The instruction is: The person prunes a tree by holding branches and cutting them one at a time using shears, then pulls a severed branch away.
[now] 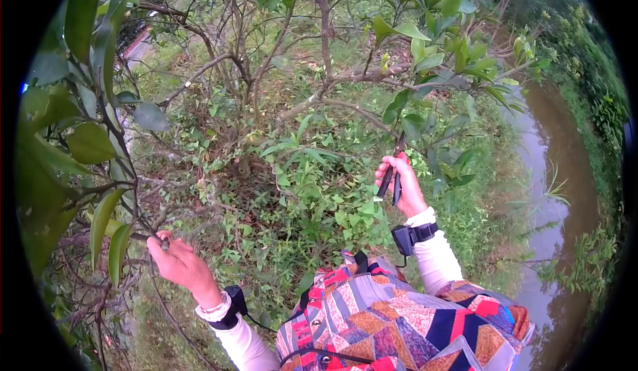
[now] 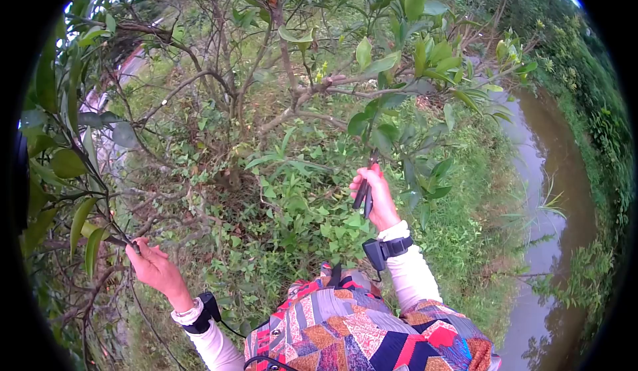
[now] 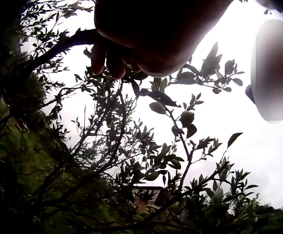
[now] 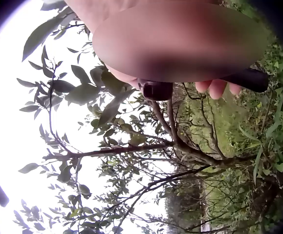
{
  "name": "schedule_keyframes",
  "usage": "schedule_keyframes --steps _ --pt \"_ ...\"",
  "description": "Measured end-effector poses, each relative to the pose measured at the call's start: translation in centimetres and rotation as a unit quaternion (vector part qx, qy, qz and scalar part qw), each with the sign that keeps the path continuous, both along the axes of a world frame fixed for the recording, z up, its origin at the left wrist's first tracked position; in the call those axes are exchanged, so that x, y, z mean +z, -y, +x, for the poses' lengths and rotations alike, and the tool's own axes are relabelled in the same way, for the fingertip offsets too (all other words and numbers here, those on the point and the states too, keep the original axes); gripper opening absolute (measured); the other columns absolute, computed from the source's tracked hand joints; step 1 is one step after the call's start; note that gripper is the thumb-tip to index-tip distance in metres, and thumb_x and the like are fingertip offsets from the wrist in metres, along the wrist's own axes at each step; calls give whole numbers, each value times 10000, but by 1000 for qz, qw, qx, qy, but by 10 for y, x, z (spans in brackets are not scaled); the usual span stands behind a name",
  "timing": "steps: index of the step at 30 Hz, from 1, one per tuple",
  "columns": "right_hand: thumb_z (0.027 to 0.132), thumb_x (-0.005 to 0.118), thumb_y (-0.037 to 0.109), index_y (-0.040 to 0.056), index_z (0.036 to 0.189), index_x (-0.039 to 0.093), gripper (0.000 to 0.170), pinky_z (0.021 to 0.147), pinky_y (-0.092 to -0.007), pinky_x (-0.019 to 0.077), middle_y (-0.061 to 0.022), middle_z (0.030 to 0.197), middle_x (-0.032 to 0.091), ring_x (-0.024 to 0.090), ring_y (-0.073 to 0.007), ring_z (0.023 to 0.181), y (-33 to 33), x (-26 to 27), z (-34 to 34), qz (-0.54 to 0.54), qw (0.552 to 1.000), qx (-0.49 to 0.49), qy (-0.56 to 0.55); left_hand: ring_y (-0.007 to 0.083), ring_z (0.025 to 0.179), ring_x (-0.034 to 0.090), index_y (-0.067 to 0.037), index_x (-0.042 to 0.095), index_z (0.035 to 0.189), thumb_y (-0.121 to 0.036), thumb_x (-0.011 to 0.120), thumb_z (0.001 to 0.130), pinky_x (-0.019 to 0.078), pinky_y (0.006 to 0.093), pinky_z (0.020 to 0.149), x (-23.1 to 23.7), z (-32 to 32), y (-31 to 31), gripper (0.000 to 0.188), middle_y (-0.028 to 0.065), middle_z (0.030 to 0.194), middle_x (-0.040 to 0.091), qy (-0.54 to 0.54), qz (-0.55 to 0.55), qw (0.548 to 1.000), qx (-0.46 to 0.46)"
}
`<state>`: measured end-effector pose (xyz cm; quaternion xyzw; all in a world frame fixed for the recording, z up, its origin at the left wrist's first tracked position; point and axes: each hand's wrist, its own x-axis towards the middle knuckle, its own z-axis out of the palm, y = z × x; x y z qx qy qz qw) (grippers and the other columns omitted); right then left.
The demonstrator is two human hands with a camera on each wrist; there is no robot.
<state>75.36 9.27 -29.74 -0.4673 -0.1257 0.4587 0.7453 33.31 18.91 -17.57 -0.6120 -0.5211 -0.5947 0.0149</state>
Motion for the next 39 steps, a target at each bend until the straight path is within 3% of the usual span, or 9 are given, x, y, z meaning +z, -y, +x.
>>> schedule_keyframes --steps 4,11,20,24,26,28,34,36,39 --pt "914 616 264 73 1000 546 221 620 -288 525 -16 797 577 589 -139 689 -5 -4 -3 22 999 -9 35 84 578 467 18 542 1066 -206 455 1075 426 257 548 -2 -1 -3 241 56 880 619 -15 16 1000 -10" --pt "899 593 210 63 1000 506 199 574 -284 481 -15 756 513 541 -119 654 -2 -17 -5 37 999 -9 30 75 589 471 30 548 1047 -184 466 1070 402 244 517 4 9 -4 230 56 863 619 -7 18 1000 -15" --pt "840 599 152 64 1007 536 200 642 -361 432 -24 761 490 497 -173 675 3 -33 -1 185 961 101 -181 60 592 492 16 532 1106 -221 425 1079 395 209 510 -4 1 -12 262 40 887 597 -36 30 999 -5" --pt "843 598 186 49 1003 553 216 648 -341 400 -13 765 462 457 -170 696 8 -17 -8 221 949 128 -183 67 581 498 20 538 1125 -214 435 1075 407 214 505 -2 4 -12 261 50 892 610 -39 49 998 -16" --pt "846 598 189 41 1003 550 221 641 -336 394 -12 763 456 449 -165 690 8 -14 -10 239 942 136 -193 72 574 475 47 564 1038 -168 483 1062 407 240 509 1 8 -10 231 66 847 635 -13 50 999 -4" --pt "849 598 193 34 1002 548 226 634 -331 387 -10 762 450 440 -160 684 6 -11 -10 256 934 146 -202 67 574 485 33 551 1084 -191 461 1068 408 227 506 -3 4 -12 242 60 874 625 -27 50 998 -10" --pt "867 589 183 25 1017 499 235 617 -310 385 -3 774 421 430 -135 664 -3 -3 -26 391 854 170 -297 63 568 489 15 541 1096 -215 429 1077 400 213 505 1 4 -9 256 54 884 610 -47 36 998 -10" --pt "871 587 146 48 991 456 203 609 -299 389 -2 773 417 432 -132 651 -12 -2 -27 489 744 205 -406 65 565 486 14 542 1085 -217 425 1079 395 211 507 4 8 -11 259 54 877 607 -49 30 998 -5" --pt "867 587 133 51 979 441 201 605 -293 393 -1 777 432 438 -130 643 -20 0 -32 509 714 204 -435 68 560 478 14 541 1079 -208 427 1079 379 212 498 9 10 -10 249 54 861 598 -26 19 999 -15"
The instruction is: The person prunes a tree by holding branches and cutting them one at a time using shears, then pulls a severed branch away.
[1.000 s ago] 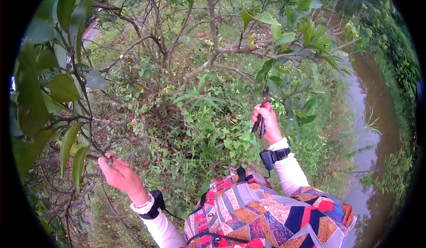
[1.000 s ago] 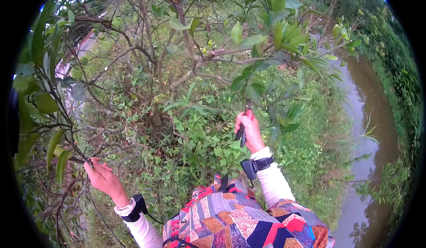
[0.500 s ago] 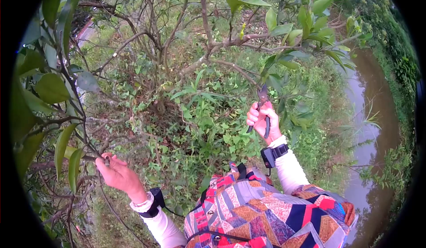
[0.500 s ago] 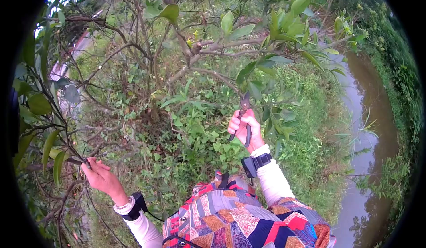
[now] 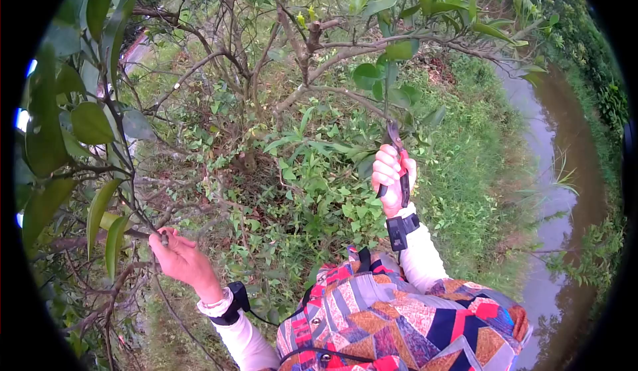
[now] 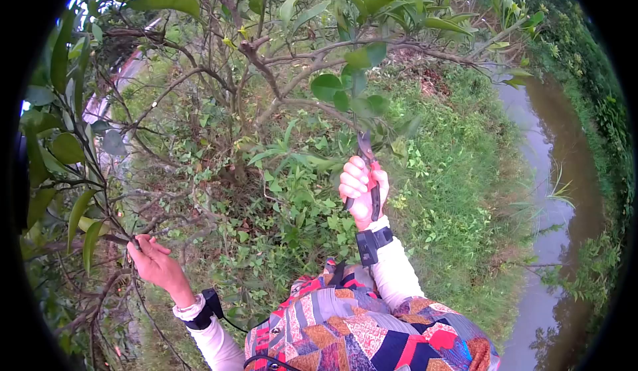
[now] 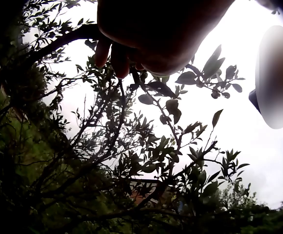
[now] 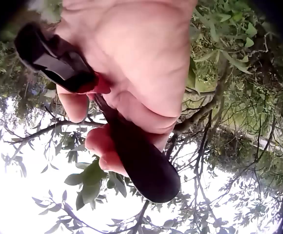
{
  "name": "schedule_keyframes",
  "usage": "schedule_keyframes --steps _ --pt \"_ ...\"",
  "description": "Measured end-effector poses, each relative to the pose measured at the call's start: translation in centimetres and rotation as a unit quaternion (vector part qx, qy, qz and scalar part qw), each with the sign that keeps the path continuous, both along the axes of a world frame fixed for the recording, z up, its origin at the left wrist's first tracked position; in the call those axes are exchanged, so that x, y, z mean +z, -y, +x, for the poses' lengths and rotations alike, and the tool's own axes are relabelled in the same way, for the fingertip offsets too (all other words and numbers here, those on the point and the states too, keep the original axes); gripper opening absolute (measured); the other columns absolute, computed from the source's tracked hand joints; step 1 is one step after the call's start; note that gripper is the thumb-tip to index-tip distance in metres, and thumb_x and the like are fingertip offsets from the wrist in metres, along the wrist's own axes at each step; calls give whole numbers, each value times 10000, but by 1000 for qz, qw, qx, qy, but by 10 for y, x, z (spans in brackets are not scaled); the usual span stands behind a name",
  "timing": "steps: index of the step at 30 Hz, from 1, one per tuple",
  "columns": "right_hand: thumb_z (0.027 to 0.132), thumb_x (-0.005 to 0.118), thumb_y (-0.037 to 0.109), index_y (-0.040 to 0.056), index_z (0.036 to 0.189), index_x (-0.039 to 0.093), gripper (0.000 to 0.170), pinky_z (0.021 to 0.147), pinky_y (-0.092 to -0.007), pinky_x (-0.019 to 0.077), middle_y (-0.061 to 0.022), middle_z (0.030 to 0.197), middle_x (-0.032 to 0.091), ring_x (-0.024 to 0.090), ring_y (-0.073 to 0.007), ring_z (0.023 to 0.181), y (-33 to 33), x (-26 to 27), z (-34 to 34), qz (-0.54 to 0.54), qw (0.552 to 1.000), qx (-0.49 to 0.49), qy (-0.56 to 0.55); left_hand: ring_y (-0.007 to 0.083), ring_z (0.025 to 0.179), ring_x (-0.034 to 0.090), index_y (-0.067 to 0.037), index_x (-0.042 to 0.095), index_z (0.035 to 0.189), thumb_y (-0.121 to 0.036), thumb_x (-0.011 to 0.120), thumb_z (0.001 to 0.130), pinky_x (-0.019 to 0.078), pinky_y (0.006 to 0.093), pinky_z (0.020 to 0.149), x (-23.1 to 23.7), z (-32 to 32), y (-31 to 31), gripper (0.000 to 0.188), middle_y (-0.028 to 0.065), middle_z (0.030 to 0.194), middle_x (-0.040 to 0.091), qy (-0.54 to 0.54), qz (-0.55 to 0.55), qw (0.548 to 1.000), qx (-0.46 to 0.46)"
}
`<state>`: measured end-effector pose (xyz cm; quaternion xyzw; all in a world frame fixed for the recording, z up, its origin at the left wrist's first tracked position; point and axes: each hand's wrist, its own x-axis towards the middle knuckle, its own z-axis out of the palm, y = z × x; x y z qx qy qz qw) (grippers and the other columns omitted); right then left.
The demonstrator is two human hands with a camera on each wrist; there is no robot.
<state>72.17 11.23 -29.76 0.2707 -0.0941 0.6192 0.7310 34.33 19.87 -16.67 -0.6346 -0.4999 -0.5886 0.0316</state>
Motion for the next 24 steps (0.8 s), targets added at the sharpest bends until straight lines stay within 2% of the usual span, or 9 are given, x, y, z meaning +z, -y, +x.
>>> schedule_keyframes --steps 3,5,10,12,13,16,19,21,24 --pt "866 592 156 22 1028 477 240 618 -295 389 -7 790 443 442 -131 658 -3 -10 7 29 999 12 -26 64 557 472 14 540 1080 -187 438 1075 370 214 489 1 0 2 226 52 853 592 -19 -1 1000 14" --pt "886 595 137 25 1008 480 201 617 -290 397 -12 791 457 440 -130 657 1 -16 14 -36 999 -28 9 59 554 471 15 539 1085 -168 444 1071 360 211 475 2 2 2 206 51 851 589 8 -3 1000 3" --pt "893 573 266 5 1158 551 373 721 -334 407 -35 866 502 470 -168 751 24 -16 35 -159 967 -78 180 59 535 460 16 536 1078 -182 444 1073 356 205 469 -3 -3 -3 218 46 840 589 -1 7 1000 -10" --pt "893 581 258 17 1165 551 364 775 -377 464 -65 900 550 538 -211 807 31 -8 36 -257 912 -101 303 61 522 452 10 535 1064 -207 433 1078 359 215 471 -6 -3 -2 241 35 829 587 -33 27 999 12" --pt "893 581 258 17 1165 551 364 775 -377 464 -65 900 550 538 -211 807 30 -9 37 -257 912 -101 305 61 522 452 10 535 1064 -207 433 1078 359 215 471 -5 -1 -1 241 35 829 587 -31 27 999 12" --pt "917 582 216 31 1143 544 294 825 -440 525 -74 912 582 604 -238 859 26 -13 37 -347 838 -160 389 80 528 459 27 544 986 -198 467 1070 455 250 595 -2 0 3 253 70 798 604 3 1 1000 19" --pt "930 576 220 37 1135 544 277 812 -417 530 -64 906 581 604 -218 855 18 -20 38 -371 831 -172 377 83 531 458 33 551 1015 -198 463 1071 439 247 563 -5 -3 2 254 75 803 609 14 7 1000 16" --pt "934 574 226 43 1126 539 267 778 -393 537 -57 902 580 605 -204 821 13 -23 39 -383 815 -190 391 57 526 435 -11 537 986 -280 421 1082 336 235 467 -7 -4 2 308 16 743 532 -18 26 999 9" --pt "932 573 226 44 1101 530 252 722 -369 533 -47 882 569 596 -191 774 13 -20 44 -414 783 -209 415 55 529 433 -18 535 964 -290 415 1083 323 237 466 -4 1 6 320 11 718 509 -22 31 999 8"
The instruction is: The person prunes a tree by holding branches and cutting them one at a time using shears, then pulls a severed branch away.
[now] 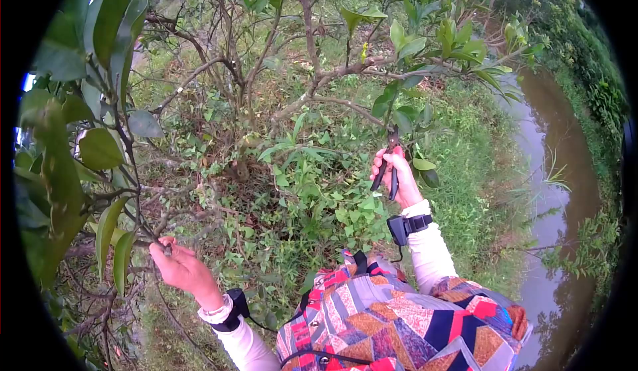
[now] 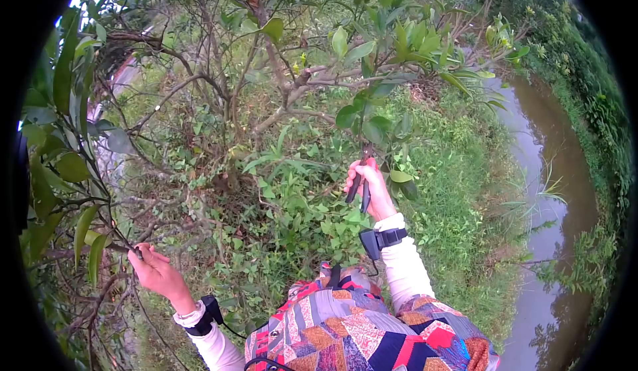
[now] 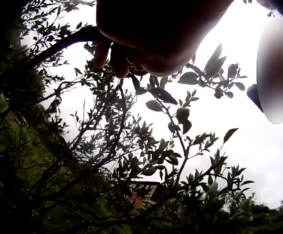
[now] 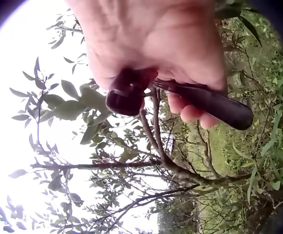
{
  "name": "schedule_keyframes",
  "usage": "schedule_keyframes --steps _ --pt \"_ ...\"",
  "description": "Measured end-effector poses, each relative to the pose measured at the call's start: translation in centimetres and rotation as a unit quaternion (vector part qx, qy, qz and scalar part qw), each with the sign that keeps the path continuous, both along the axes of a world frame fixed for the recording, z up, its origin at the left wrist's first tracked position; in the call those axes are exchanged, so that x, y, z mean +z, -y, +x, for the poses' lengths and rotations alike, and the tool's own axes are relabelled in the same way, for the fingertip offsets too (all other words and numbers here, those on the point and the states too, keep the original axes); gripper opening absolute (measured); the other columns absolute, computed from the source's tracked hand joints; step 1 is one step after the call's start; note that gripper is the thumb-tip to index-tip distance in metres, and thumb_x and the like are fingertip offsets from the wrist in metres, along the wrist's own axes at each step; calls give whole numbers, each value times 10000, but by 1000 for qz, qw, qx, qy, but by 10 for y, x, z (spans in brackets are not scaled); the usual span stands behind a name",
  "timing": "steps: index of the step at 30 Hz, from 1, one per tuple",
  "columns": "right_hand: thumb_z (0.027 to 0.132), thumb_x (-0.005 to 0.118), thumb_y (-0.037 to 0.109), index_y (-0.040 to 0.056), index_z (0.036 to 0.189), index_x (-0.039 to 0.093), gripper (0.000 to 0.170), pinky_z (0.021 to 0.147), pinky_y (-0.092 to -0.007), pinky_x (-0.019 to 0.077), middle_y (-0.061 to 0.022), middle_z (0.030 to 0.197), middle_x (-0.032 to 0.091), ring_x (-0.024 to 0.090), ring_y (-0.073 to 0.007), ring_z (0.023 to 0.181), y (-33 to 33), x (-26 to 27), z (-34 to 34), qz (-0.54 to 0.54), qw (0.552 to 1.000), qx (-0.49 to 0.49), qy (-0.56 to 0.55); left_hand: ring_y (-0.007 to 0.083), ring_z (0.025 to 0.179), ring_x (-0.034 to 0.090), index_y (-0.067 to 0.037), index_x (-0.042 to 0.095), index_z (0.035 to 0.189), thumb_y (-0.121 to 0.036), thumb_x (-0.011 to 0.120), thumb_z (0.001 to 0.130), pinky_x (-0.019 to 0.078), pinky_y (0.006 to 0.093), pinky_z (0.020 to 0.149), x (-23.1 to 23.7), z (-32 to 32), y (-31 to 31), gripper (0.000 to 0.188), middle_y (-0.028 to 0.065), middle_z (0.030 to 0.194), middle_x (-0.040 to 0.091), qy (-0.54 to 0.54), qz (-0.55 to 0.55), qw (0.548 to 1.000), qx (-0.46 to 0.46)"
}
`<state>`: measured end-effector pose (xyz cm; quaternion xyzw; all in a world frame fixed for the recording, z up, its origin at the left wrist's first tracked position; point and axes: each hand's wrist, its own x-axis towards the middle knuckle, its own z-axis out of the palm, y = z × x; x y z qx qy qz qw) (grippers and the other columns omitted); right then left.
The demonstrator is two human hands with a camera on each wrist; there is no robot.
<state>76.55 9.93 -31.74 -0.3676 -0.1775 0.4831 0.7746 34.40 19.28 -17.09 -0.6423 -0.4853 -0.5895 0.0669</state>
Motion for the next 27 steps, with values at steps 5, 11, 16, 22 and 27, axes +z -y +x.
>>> schedule_keyframes --steps 5,11,16,22,27 --pt "913 588 233 47 1026 510 231 663 -351 510 -42 813 544 571 -178 709 -3 -4 3 23 999 12 -25 68 542 461 15 549 1034 -224 433 1077 368 236 495 -1 -4 -3 269 45 787 572 17 -14 1000 -6" --pt "889 602 223 43 1016 502 242 605 -347 499 -47 773 531 558 -176 655 -1 0 -5 5 1000 -13 -19 74 530 481 -15 533 1015 -251 391 1087 351 238 472 -5 -5 -9 284 26 762 554 -10 15 1000 -1" --pt "867 584 172 47 1015 500 212 553 -325 491 -44 746 520 555 -165 614 -1 -2 -9 -9 999 -34 -12 69 558 461 64 551 1084 -144 472 1064 420 225 534 -4 -5 -7 224 80 863 626 26 -26 999 -11" --pt "861 601 140 58 1004 514 187 583 -311 511 -43 765 542 577 -156 641 6 11 1 -45 998 -19 29 65 567 458 46 550 1045 -168 468 1068 416 227 541 -5 -4 -5 231 68 857 616 41 -39 998 -25" --pt "907 616 244 35 1122 569 303 761 -343 581 -52 888 621 646 -177 810 7 17 24 -67 997 33 33 76 528 493 -4 540 1036 -189 401 1079 348 226 458 -8 -10 -11 236 52 830 612 -11 -17 1000 -2"
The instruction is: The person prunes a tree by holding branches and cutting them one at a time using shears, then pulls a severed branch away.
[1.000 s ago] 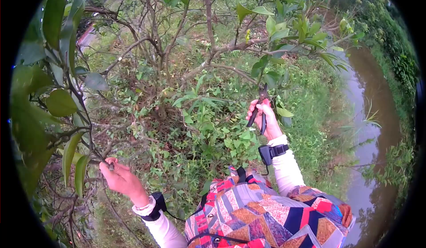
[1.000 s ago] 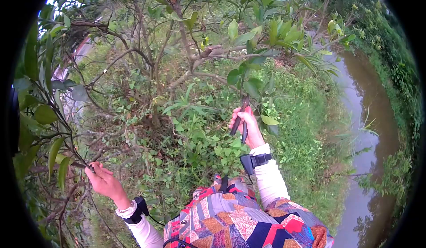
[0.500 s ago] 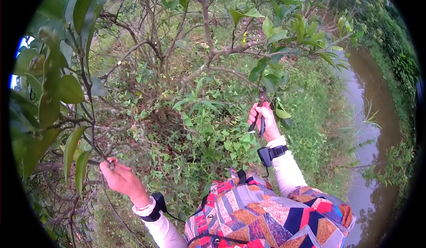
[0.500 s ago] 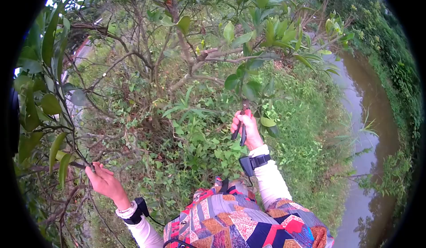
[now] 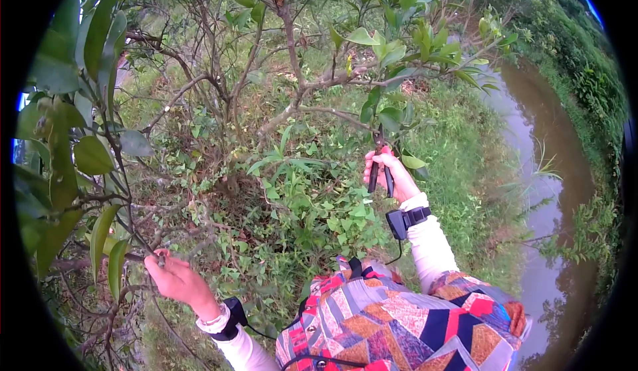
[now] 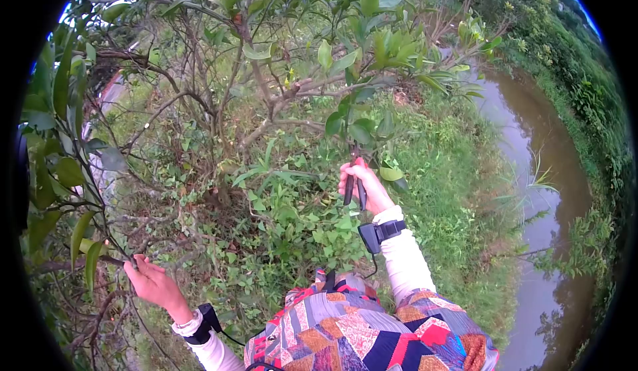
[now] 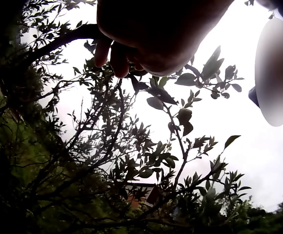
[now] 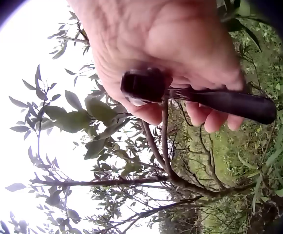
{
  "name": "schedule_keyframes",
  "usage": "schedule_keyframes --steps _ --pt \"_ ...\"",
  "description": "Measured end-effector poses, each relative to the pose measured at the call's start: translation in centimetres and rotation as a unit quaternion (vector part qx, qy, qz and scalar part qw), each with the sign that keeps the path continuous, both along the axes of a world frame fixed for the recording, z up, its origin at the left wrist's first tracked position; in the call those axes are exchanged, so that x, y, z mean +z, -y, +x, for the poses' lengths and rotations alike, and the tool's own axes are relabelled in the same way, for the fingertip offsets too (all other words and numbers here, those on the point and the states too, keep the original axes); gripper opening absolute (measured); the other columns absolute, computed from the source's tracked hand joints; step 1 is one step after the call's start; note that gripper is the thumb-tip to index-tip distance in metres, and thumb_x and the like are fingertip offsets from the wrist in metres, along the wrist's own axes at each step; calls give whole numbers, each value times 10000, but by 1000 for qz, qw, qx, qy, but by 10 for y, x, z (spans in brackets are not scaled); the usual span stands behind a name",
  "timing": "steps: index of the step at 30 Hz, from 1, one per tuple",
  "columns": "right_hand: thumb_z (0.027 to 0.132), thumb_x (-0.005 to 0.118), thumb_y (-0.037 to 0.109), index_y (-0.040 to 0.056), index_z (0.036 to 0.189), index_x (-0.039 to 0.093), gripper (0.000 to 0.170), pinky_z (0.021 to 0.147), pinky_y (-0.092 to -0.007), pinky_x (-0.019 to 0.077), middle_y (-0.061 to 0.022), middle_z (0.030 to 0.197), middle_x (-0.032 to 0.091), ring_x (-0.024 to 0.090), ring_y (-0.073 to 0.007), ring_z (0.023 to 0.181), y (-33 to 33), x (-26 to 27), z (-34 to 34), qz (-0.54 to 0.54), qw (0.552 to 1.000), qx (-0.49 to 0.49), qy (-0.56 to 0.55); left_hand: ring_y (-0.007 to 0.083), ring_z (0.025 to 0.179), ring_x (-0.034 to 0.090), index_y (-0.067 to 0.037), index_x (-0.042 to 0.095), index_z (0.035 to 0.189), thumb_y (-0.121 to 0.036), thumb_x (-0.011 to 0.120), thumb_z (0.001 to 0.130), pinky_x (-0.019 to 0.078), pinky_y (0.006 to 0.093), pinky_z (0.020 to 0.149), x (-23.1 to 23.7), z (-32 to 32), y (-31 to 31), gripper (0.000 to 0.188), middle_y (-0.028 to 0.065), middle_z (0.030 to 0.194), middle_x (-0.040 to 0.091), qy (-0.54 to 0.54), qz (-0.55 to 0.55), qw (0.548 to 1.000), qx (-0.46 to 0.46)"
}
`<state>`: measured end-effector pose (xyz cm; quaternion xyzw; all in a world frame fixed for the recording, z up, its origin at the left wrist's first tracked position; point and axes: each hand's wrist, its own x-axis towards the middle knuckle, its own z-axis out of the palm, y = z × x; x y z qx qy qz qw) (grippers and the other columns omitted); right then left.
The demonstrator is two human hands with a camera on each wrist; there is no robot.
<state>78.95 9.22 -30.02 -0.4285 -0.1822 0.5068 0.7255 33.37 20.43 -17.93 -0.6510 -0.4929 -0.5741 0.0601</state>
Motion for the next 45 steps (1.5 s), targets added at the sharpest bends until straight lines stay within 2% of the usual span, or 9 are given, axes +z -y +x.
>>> schedule_keyframes --steps 1,5,9,12,16,18,26,31,45 --pt "945 571 256 30 1147 572 303 859 -404 552 -67 937 621 638 -214 869 -1 -2 5 2 1000 15 6 76 528 493 -4 540 1036 -189 401 1079 348 226 458 0 0 1 236 52 830 612 1 1 1000 0" --pt "950 570 266 29 1151 577 311 871 -410 549 -70 944 625 641 -222 884 -5 -5 9 5 1000 20 -3 67 582 483 62 559 1087 -172 485 1062 418 225 528 -3 -1 4 247 69 853 633 41 -5 999 -20" --pt "916 606 258 53 1011 544 234 665 -328 517 -33 805 575 591 -166 700 -8 -6 1 44 998 -1 -45 68 596 496 68 570 1137 -170 491 1060 411 222 507 -5 -5 2 262 79 878 643 41 -10 999 -21" --pt "903 619 242 55 999 536 226 624 -312 510 -31 776 564 579 -155 658 -6 0 -10 22 999 -37 -7 82 540 462 -8 535 997 -198 410 1081 346 247 485 1 6 2 242 32 794 556 27 22 999 -11" --pt "896 621 217 56 984 524 207 541 -307 491 -22 752 541 557 -144 601 -7 -9 -15 27 999 -43 11 79 540 457 -9 546 1003 -198 410 1082 339 249 484 3 4 2 246 24 757 540 10 19 1000 -2" --pt "892 618 217 60 972 515 204 519 -304 479 -16 745 525 545 -140 588 -6 -13 -18 22 999 -45 15 59 598 481 71 575 1114 -161 496 1058 397 213 497 -1 0 0 251 84 883 640 36 -1 999 -23" --pt "890 594 204 66 967 500 184 542 -310 484 -20 745 515 535 -147 590 -4 -12 -21 20 999 -32 0 48 615 480 64 586 1075 -160 510 1054 390 207 486 3 1 0 237 61 838 627 37 -12 999 -11" --pt "930 578 218 53 1101 538 241 792 -384 536 -56 917 589 601 -199 843 -2 -13 -3 110 989 71 -75 53 608 479 62 579 1069 -173 498 1059 389 209 491 3 1 3 249 60 843 622 38 -12 999 -14" --pt "936 571 254 49 1096 540 261 765 -350 563 -46 908 605 622 -164 807 -14 -7 6 28 999 -23 29 66 577 470 63 576 1082 -186 491 1062 435 223 555 1 1 6 263 73 846 632 31 -11 999 -16"
